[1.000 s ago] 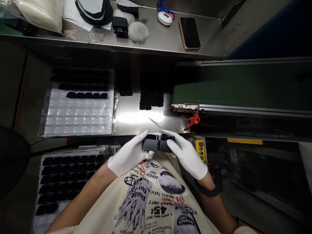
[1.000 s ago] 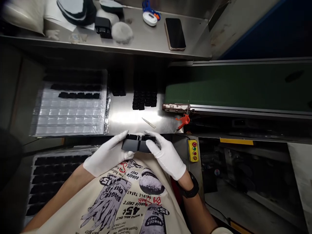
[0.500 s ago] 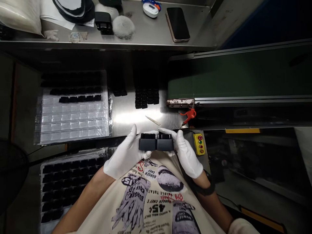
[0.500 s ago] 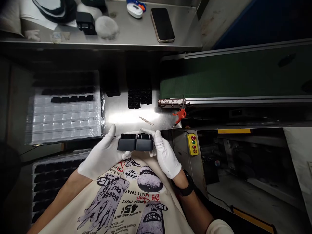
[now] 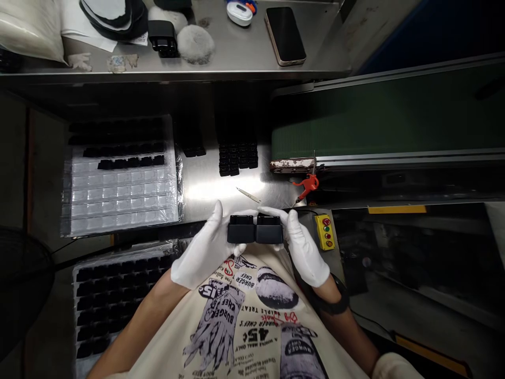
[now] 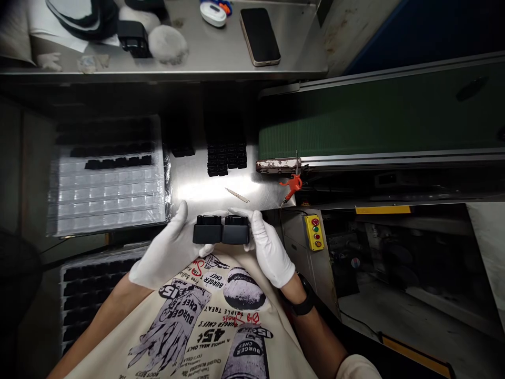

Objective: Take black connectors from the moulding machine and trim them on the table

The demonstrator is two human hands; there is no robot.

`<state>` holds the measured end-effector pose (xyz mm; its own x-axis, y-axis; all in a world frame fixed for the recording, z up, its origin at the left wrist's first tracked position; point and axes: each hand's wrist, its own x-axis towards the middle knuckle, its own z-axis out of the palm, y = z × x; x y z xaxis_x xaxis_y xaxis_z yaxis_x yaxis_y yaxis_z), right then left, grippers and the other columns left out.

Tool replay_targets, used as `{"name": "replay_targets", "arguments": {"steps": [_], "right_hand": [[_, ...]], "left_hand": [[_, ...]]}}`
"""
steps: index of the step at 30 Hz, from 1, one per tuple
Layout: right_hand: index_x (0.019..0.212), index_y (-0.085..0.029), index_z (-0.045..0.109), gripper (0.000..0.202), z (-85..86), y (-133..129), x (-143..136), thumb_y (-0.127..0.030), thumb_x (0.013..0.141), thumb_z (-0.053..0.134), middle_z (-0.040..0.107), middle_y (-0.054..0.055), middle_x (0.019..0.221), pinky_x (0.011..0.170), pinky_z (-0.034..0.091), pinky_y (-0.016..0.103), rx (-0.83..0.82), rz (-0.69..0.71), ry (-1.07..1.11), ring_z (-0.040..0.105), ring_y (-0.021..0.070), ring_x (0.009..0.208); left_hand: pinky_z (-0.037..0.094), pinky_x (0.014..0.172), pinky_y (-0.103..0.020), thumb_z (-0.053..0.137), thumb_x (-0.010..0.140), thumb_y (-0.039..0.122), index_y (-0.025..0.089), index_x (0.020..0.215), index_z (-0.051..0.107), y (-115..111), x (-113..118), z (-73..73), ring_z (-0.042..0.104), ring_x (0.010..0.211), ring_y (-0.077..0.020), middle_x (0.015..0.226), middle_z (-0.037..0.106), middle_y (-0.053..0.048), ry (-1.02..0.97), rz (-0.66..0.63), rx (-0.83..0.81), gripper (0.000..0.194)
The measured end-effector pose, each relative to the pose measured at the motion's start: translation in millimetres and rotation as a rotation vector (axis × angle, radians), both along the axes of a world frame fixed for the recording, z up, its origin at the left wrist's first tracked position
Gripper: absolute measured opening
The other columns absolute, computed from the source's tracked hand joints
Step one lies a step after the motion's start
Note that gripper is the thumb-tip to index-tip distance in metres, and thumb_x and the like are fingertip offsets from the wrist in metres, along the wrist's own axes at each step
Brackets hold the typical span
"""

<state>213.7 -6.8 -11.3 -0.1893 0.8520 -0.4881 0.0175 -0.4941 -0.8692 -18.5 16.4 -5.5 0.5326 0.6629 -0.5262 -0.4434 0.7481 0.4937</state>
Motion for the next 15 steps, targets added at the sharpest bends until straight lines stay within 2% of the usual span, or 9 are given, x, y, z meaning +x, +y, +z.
{"name": "replay_targets", "arguments": {"steps": [2, 4, 6, 8, 9, 11, 13, 15], "right_hand": [[0.147, -0.035, 0.075, 0.066, 0.7, 2.3, -0.2, -0.076, 0.114, 0.034, 0.078, 0.007, 0.133, 0.087, 0.065, 0.042, 0.01, 0.019, -0.002, 0.074, 0.0257, 0.108], [0.15, -0.034, 0.072, 0.056, 1.5, 5.8, -2.0, -0.07, 0.11, 0.056, 0.075, 0.007, 0.143, 0.105, 0.063, 0.048, 0.056, 0.044, -0.038, 0.072, 0.0286, 0.124], [0.151, -0.033, 0.069, 0.056, 2.2, 9.7, -4.9, -0.055, 0.1, 0.08, 0.072, 0.007, 0.151, 0.122, 0.053, 0.052, 0.127, 0.063, -0.111, 0.066, 0.0301, 0.139], [0.143, -0.03, 0.072, 0.054, 2.5, 13.2, -7.7, -0.043, 0.093, 0.088, 0.073, 0.007, 0.149, 0.126, 0.049, 0.052, 0.177, 0.046, -0.159, 0.066, 0.0292, 0.14], [0.137, -0.028, 0.074, 0.048, 2.6, 14.5, -8.5, -0.041, 0.093, 0.088, 0.076, 0.007, 0.142, 0.121, 0.054, 0.05, 0.166, 0.027, -0.139, 0.071, 0.0276, 0.13], [0.124, -0.026, 0.074, 0.036, 3.3, 16.2, -8.7, -0.044, 0.095, 0.086, 0.08, 0.005, 0.114, 0.094, 0.064, 0.04, 0.082, -0.032, 0.008, 0.075, 0.0206, 0.095], [0.116, -0.024, 0.072, 0.032, 4.9, 17.1, -7.4, -0.05, 0.098, 0.082, 0.074, 0.0, 0.089, 0.068, 0.058, 0.03, -0.025, -0.079, 0.227, 0.065, 0.0138, 0.068], [0.112, -0.023, 0.071, 0.032, 7.4, 17.7, -5.8, -0.052, 0.103, 0.076, 0.07, -0.001, 0.081, 0.057, 0.049, 0.026, -0.091, -0.097, 0.397, 0.058, 0.0114, 0.06]], "left_hand": [[0.052, 0.07, -0.031, 0.055, 0.109, 0.071, 0.018, 0.139, 0.076, 0.6, 0.5, 0.6, 0.066, 0.085, -0.0201, 0.104, 0.079, -0.013, 0.019, -0.03, -0.011, 0.064], [0.05, 0.069, -0.03, 0.053, 0.109, 0.073, 0.018, 0.138, 0.076, 0.8, 1.9, 2.8, 0.063, 0.081, -0.0188, 0.1, 0.077, -0.012, 0.026, -0.038, -0.009, 0.066], [0.049, 0.07, -0.029, 0.056, 0.108, 0.072, 0.018, 0.138, 0.076, 0.3, 3.8, 5.0, 0.059, 0.078, -0.0164, 0.098, 0.073, -0.01, 0.057, -0.047, -0.004, 0.064], [0.048, 0.071, -0.027, 0.069, 0.105, 0.062, 0.02, 0.138, 0.075, -0.6, 6.2, 6.2, 0.054, 0.076, -0.0137, 0.094, 0.068, -0.005, 0.142, -0.075, 0.009, 0.054], [0.046, 0.071, -0.026, 0.077, 0.103, 0.054, 0.02, 0.137, 0.074, -0.9, 7.5, 6.2, 0.052, 0.076, -0.0126, 0.091, 0.065, -0.003, 0.194, -0.086, 0.024, 0.048], [0.042, 0.068, -0.024, 0.087, 0.097, 0.04, 0.02, 0.132, 0.074, -0.5, 10.5, 5.8, 0.047, 0.072, -0.0105, 0.085, 0.06, 0.001, 0.257, -0.067, 0.066, 0.042], [0.037, 0.063, -0.023, 0.086, 0.099, 0.036, 0.018, 0.121, 0.074, 1.1, 12.9, 5.6, 0.042, 0.066, -0.009, 0.077, 0.055, 0.004, 0.235, -0.012, 0.097, 0.031], [0.032, 0.06, -0.022, 0.08, 0.103, 0.038, 0.017, 0.109, 0.073, 3.2, 14.2, 6.9, 0.038, 0.061, -0.0077, 0.071, 0.052, 0.005, 0.17, 0.017, 0.096, 0.023]]}}
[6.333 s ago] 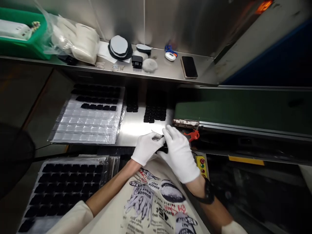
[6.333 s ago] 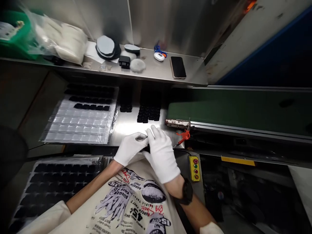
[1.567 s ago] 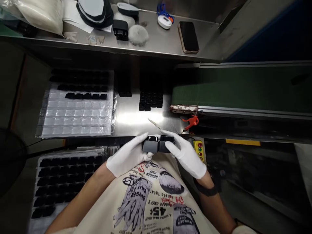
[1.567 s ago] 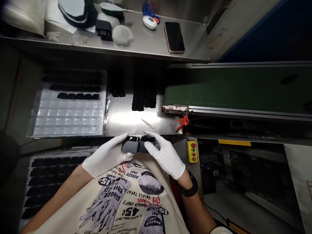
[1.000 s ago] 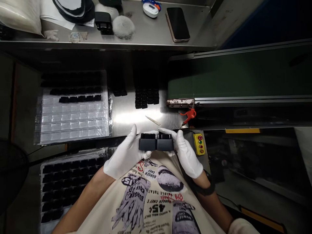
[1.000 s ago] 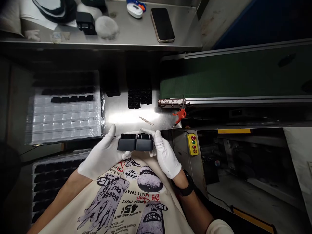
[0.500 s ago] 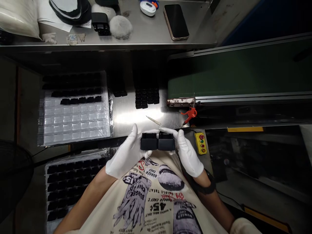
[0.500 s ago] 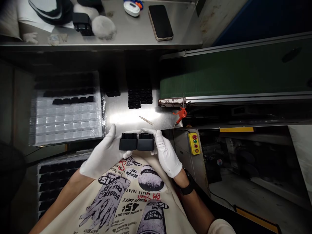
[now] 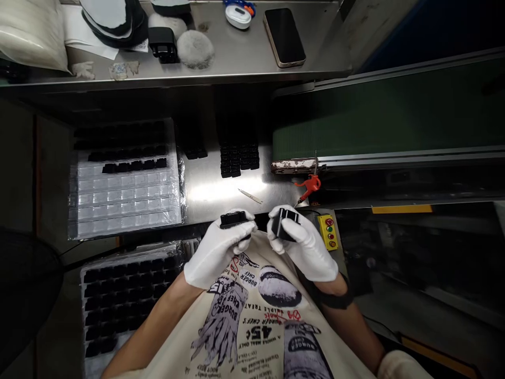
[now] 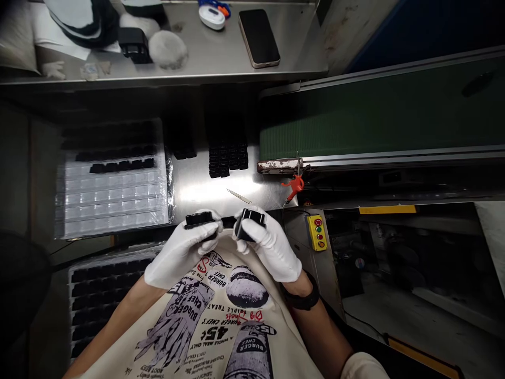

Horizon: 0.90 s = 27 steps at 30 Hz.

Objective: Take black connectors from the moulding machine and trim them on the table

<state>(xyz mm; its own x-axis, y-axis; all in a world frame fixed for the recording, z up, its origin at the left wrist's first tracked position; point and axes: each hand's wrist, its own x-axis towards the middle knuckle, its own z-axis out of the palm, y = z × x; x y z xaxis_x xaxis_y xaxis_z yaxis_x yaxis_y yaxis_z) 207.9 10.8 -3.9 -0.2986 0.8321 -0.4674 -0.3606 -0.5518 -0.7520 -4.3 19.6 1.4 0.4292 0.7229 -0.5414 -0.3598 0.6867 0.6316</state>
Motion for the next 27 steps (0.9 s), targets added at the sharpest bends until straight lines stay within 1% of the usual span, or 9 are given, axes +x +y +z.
{"name": "replay_targets", "arguments": {"steps": [7, 11, 13, 15, 17, 19, 21, 24, 27], "right_hand": [[0.122, -0.022, 0.073, 0.033, 4.7, 0.0, -0.8, -0.05, 0.105, 0.071, 0.074, 0.002, 0.086, 0.058, 0.05, 0.026, -0.042, -0.006, 0.084, 0.063, 0.0126, 0.063], [0.113, -0.022, 0.074, 0.034, 6.2, 0.2, -1.1, -0.048, 0.095, 0.086, 0.073, 0.0, 0.082, 0.055, 0.051, 0.023, -0.067, 0.017, 0.077, 0.064, 0.0113, 0.061], [0.103, -0.021, 0.073, 0.035, 7.3, 0.1, -0.1, -0.049, 0.09, 0.09, 0.074, 0.001, 0.08, 0.051, 0.052, 0.024, -0.069, 0.024, 0.082, 0.066, 0.0129, 0.059], [0.098, -0.021, 0.072, 0.034, 8.5, -0.3, 1.2, -0.049, 0.091, 0.088, 0.075, 0.001, 0.079, 0.048, 0.052, 0.024, -0.068, 0.006, 0.096, 0.065, 0.0132, 0.055], [0.1, -0.021, 0.072, 0.03, 9.5, -0.7, 2.6, -0.046, 0.091, 0.087, 0.074, 0.0, 0.077, 0.044, 0.049, 0.022, -0.081, -0.029, 0.103, 0.06, 0.0104, 0.048], [0.103, -0.022, 0.073, 0.025, 10.2, -0.6, 3.3, -0.039, 0.091, 0.087, 0.072, -0.003, 0.078, 0.038, 0.039, 0.019, -0.124, -0.054, 0.099, 0.049, 0.0049, 0.039], [0.103, -0.022, 0.073, 0.023, 10.3, 0.1, 2.8, -0.04, 0.094, 0.084, 0.07, -0.005, 0.081, 0.034, 0.027, 0.016, -0.179, -0.065, 0.124, 0.04, 0.0012, 0.037], [0.097, -0.023, 0.068, 0.039, 8.7, 2.0, -0.2, -0.061, 0.1, 0.072, 0.064, -0.005, 0.079, 0.031, 0.02, 0.017, -0.282, -0.064, 0.244, 0.035, 0.0025, 0.038], [0.091, -0.023, 0.065, 0.056, 5.7, 2.8, -4.1, -0.078, 0.099, 0.063, 0.059, -0.004, 0.074, 0.028, 0.02, 0.019, -0.341, -0.055, 0.331, 0.033, 0.0045, 0.039]], "left_hand": [[0.039, 0.062, -0.022, 0.07, 0.108, 0.034, 0.012, 0.094, 0.074, 0.5, -1.1, 8.2, 0.043, 0.059, -0.0075, 0.067, 0.056, 0.002, -0.056, -0.03, 0.005, 0.026], [0.056, 0.075, -0.026, 0.075, 0.101, 0.029, 0.013, 0.096, 0.078, -1.6, -0.5, 6.6, 0.066, 0.078, -0.0142, 0.094, 0.074, -0.008, -0.083, 0.01, -0.012, 0.017], [0.061, 0.081, -0.029, 0.077, 0.097, 0.024, 0.015, 0.1, 0.081, -2.2, -0.2, 5.5, 0.071, 0.086, -0.017, 0.103, 0.077, -0.009, -0.065, 0.028, -0.018, 0.01], [0.06, 0.078, -0.028, 0.079, 0.096, 0.019, 0.015, 0.093, 0.081, -2.8, 0.0, 5.3, 0.069, 0.081, -0.0155, 0.095, 0.076, -0.007, -0.019, -0.001, 0.022, 0.006], [0.057, 0.075, -0.025, 0.08, 0.097, 0.019, 0.014, 0.084, 0.08, -3.3, 0.9, 6.6, 0.063, 0.075, -0.013, 0.083, 0.072, -0.004, 0.002, -0.032, 0.075, 0.014], [0.057, 0.076, -0.025, 0.08, 0.101, 0.029, 0.014, 0.091, 0.081, -3.3, 3.2, 9.2, 0.062, 0.076, -0.0126, 0.085, 0.07, -0.004, -0.058, 0.009, 0.018, 0.018], [0.059, 0.075, -0.027, 0.074, 0.105, 0.047, 0.014, 0.11, 0.082, -2.3, 7.0, 12.0, 0.065, 0.082, -0.0153, 0.094, 0.07, -0.007, -0.177, 0.095, -0.133, 0.034], [0.062, 0.072, -0.031, 0.059, 0.106, 0.072, 0.012, 0.128, 0.077, -0.4, 13.6, 13.7, 0.068, 0.088, -0.0208, 0.101, 0.07, -0.012, -0.308, 0.131, -0.292, 0.066], [0.063, 0.07, -0.032, 0.051, 0.105, 0.08, 0.013, 0.132, 0.074, -1.2, 18.7, 12.1, 0.069, 0.088, -0.022, 0.099, 0.07, -0.013, -0.326, 0.133, -0.329, 0.077]]}}
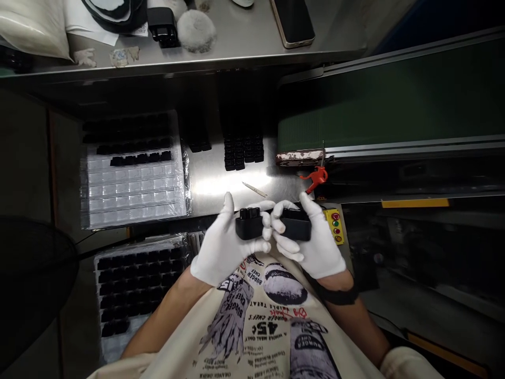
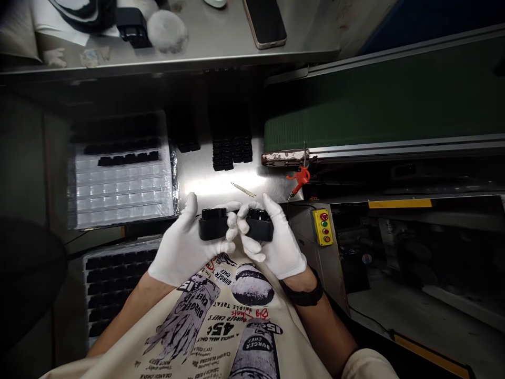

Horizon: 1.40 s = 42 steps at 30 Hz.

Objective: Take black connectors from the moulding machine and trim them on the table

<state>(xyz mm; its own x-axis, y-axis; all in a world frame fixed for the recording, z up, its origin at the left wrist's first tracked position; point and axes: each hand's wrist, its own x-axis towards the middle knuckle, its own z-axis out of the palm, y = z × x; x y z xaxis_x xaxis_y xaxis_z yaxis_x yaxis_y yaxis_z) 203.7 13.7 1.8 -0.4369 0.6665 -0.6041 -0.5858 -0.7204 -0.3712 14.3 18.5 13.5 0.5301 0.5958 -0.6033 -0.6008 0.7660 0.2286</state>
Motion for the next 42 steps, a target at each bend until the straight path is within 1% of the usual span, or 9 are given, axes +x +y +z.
{"name": "replay_targets", "arguments": {"steps": [5, 8, 16, 21, 24, 27, 31, 36, 42], "right_hand": [[0.088, -0.023, 0.061, 0.059, -5.4, -2.8, -4.7, -0.081, 0.099, 0.062, 0.055, -0.006, 0.069, 0.029, 0.019, 0.019, 0.003, -0.012, 0.028, 0.027, 0.0042, 0.038], [0.088, -0.023, 0.06, 0.063, -6.0, -5.2, -7.6, -0.086, 0.097, 0.062, 0.056, -0.006, 0.069, 0.029, 0.018, 0.019, -0.002, -0.045, -0.024, 0.026, 0.0038, 0.038], [0.087, -0.025, 0.06, 0.071, -5.3, -9.3, -15.3, -0.096, 0.092, 0.058, 0.057, -0.004, 0.063, 0.028, 0.026, 0.021, 0.041, -0.085, -0.223, 0.032, 0.006, 0.035], [0.086, -0.027, 0.059, 0.071, -12.3, -8.8, -18.2, -0.098, 0.089, 0.06, 0.051, -0.006, 0.055, 0.025, 0.024, 0.023, 0.012, -0.088, -0.229, 0.029, 0.0078, 0.032], [0.086, -0.027, 0.058, 0.072, -10.9, -7.0, -19.9, -0.098, 0.085, 0.065, 0.051, -0.006, 0.054, 0.025, 0.026, 0.023, 0.023, -0.098, -0.194, 0.029, 0.008, 0.032], [0.087, -0.026, 0.059, 0.07, -5.9, -4.6, -22.7, -0.095, 0.085, 0.07, 0.052, -0.007, 0.054, 0.026, 0.028, 0.022, 0.044, -0.128, -0.182, 0.029, 0.0075, 0.032], [0.085, -0.025, 0.06, 0.068, -1.9, -3.3, -25.7, -0.092, 0.086, 0.073, 0.051, -0.007, 0.053, 0.027, 0.031, 0.022, 0.063, -0.173, -0.194, 0.032, 0.0073, 0.032], [0.1, -0.025, 0.065, 0.071, -4.9, -7.2, -22.2, -0.094, 0.084, 0.072, 0.056, -0.008, 0.055, 0.027, 0.03, 0.02, 0.087, -0.172, -0.236, 0.036, 0.0068, 0.031], [0.113, -0.024, 0.07, 0.076, -9.9, -9.0, -19.6, -0.094, 0.083, 0.071, 0.063, -0.007, 0.06, 0.032, 0.04, 0.02, 0.17, -0.148, -0.217, 0.049, 0.009, 0.035]], "left_hand": [[0.06, 0.066, -0.032, 0.051, 0.107, 0.078, 0.017, 0.139, 0.072, -8.5, 6.6, -3.1, 0.067, 0.081, -0.02, 0.098, 0.07, -0.01, 0.079, 0.047, 0.051, 0.072], [0.057, 0.063, -0.031, 0.05, 0.108, 0.076, 0.02, 0.142, 0.071, -13.4, 11.1, -4.1, 0.066, 0.081, -0.0196, 0.097, 0.069, -0.009, 0.125, 0.07, 0.113, 0.069], [0.057, 0.063, -0.028, 0.051, 0.112, 0.067, 0.018, 0.146, 0.068, -15.2, 15.9, -5.7, 0.067, 0.081, -0.0176, 0.099, 0.066, -0.008, 0.124, 0.038, 0.091, 0.061], [0.057, 0.063, -0.024, 0.048, 0.113, 0.065, 0.016, 0.144, 0.07, -13.3, 16.3, -4.5, 0.064, 0.079, -0.0153, 0.098, 0.066, -0.008, 0.142, 0.043, 0.099, 0.062], [0.057, 0.061, -0.023, 0.05, 0.114, 0.063, 0.014, 0.146, 0.069, -11.8, 16.8, -2.1, 0.065, 0.077, -0.0147, 0.096, 0.066, -0.008, 0.147, 0.057, 0.116, 0.062], [0.062, 0.067, -0.025, 0.05, 0.115, 0.059, 0.014, 0.151, 0.067, -10.9, 15.4, 2.7, 0.07, 0.08, -0.0156, 0.098, 0.07, -0.009, 0.194, 0.029, 0.144, 0.059], [0.067, 0.083, -0.029, 0.06, 0.114, 0.052, 0.016, 0.161, 0.06, -11.5, 11.6, 6.5, 0.076, 0.091, -0.0184, 0.105, 0.077, -0.011, 0.291, -0.036, 0.215, 0.059], [0.066, 0.084, -0.031, 0.055, 0.114, 0.061, 0.018, 0.159, 0.063, -14.4, 10.3, -2.6, 0.075, 0.092, -0.0178, 0.11, 0.076, -0.011, 0.232, 0.011, 0.225, 0.063], [0.063, 0.082, -0.032, 0.06, 0.106, 0.074, 0.017, 0.165, 0.058, -16.4, 10.0, -10.9, 0.068, 0.08, -0.0163, 0.093, 0.074, -0.007, 0.268, 0.038, 0.267, 0.082]]}}
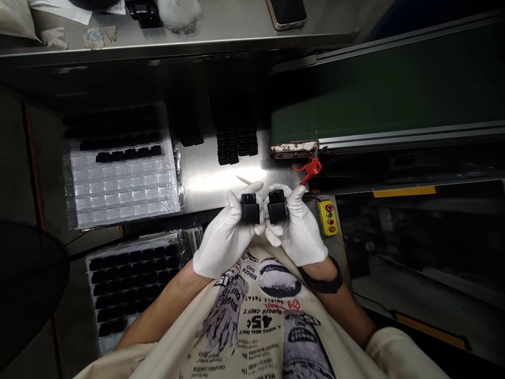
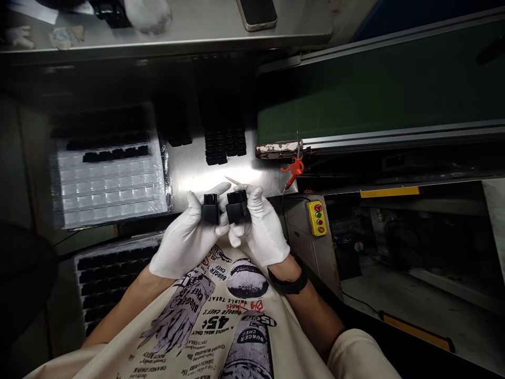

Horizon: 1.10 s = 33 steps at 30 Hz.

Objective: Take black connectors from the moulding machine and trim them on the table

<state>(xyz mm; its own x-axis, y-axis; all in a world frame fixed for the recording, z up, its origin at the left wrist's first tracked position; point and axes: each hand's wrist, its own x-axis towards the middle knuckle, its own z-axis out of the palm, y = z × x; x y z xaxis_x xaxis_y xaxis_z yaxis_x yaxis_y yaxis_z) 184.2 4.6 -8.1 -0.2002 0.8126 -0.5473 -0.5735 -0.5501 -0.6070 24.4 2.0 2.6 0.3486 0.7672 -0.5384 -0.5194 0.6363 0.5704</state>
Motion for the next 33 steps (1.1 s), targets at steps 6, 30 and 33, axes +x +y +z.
{"name": "replay_targets", "arguments": {"steps": [6, 30, 33], "right_hand": [[0.114, -0.023, 0.071, 0.072, -3.0, 0.1, -3.3, -0.09, 0.085, 0.074, 0.061, -0.008, 0.06, 0.036, 0.046, 0.022, 0.066, -0.007, 0.076, 0.051, 0.0093, 0.039], [0.103, -0.022, 0.082, 0.054, 4.2, -4.6, 13.2, -0.075, 0.095, 0.077, 0.074, 0.002, 0.082, 0.071, 0.066, 0.025, 0.142, 0.043, 0.11, 0.068, 0.0117, 0.069], [0.102, -0.022, 0.082, 0.056, 3.7, -4.3, 15.2, -0.078, 0.093, 0.077, 0.073, 0.002, 0.082, 0.069, 0.065, 0.022, 0.116, 0.066, 0.137, 0.066, 0.0104, 0.066]], "left_hand": [[0.063, 0.081, -0.032, 0.066, 0.103, 0.074, 0.018, 0.166, 0.056, -0.2, -3.3, -1.1, 0.072, 0.085, -0.0191, 0.092, 0.074, -0.006, 0.019, 0.001, -0.02, 0.085], [0.058, 0.093, -0.029, 0.065, 0.113, 0.037, 0.016, 0.124, 0.084, 9.8, -17.6, 17.4, 0.069, 0.096, -0.0174, 0.105, 0.076, -0.01, -0.164, -0.161, 0.133, 0.03], [0.058, 0.098, -0.03, 0.067, 0.112, 0.036, 0.019, 0.133, 0.081, 9.8, -20.3, 15.5, 0.069, 0.102, -0.0181, 0.112, 0.076, -0.01, -0.19, -0.173, 0.103, 0.031]]}}
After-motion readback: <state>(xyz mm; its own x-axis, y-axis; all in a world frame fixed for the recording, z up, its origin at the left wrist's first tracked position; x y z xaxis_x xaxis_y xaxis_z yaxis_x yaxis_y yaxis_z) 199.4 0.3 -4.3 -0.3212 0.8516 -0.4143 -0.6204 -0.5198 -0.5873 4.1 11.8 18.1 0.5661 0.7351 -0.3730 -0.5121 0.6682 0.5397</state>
